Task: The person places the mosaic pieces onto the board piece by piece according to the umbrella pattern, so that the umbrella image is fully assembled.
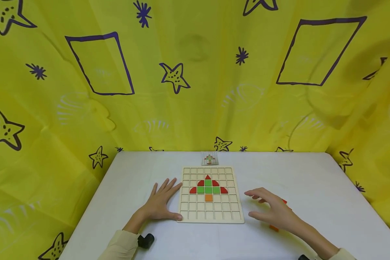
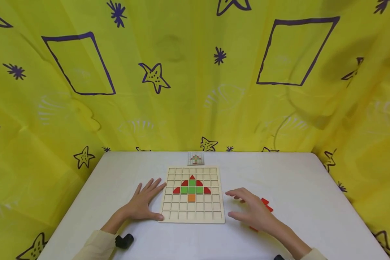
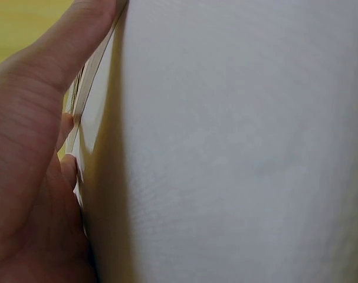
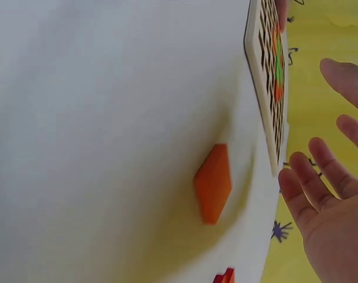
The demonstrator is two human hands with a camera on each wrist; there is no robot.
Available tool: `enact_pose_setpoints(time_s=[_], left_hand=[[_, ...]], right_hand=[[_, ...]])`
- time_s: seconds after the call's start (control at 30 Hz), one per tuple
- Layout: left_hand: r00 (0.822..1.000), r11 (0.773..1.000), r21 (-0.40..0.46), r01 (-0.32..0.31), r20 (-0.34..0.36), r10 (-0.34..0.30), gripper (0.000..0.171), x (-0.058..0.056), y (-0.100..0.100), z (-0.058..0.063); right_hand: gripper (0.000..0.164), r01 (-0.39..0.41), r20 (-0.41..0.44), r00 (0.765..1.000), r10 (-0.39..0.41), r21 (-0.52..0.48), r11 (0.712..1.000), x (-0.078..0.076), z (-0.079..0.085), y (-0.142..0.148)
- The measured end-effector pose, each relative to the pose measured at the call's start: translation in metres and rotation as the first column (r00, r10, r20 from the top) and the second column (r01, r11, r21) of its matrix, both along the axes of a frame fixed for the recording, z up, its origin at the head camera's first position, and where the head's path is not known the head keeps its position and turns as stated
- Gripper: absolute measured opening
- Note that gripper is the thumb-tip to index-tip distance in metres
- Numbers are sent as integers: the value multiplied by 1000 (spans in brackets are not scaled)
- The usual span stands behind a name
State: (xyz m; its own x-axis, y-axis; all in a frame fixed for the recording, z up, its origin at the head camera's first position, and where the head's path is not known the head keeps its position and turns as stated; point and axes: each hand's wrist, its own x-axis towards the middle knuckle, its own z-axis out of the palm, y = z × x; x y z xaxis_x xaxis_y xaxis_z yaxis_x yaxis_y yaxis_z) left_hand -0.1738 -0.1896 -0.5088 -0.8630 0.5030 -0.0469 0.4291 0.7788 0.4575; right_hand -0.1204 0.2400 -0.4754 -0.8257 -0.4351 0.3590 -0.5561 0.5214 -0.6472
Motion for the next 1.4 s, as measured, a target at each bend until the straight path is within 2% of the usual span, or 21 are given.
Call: enact_pose_setpoints(time_s=[0.13,0.4,0.67,0.87,1.13,1.4], left_hand=[[1000,1000,-8,0,1,0,117,-1,1,1],[1000,1000,-18,-6,-3,6,118,-2,1,1],[1000,1000,-6,-11,-2,11,118,0,0,3],[999,1000,2,-11,-31,11,119,1,-1,3],[1000,1000,-4,-10,0,10,118,-1,0,3],[1000,1000,-7,1,9,0,118,-1,0,1]], right_hand=[[54,41,-10,999,-41,21,999,11,-5,16],[58,99,-65,993,-98,3,995,30,-19,36],[55,199,-28,980,-198,38,979,48,-27,48],[52,225,-35,974,-224,37,974,52,-32,55],[47,176,-79,981,-176,-3,984,51,-38,59],[40,196,-42,980,-195,8,981,52,-38,61]])
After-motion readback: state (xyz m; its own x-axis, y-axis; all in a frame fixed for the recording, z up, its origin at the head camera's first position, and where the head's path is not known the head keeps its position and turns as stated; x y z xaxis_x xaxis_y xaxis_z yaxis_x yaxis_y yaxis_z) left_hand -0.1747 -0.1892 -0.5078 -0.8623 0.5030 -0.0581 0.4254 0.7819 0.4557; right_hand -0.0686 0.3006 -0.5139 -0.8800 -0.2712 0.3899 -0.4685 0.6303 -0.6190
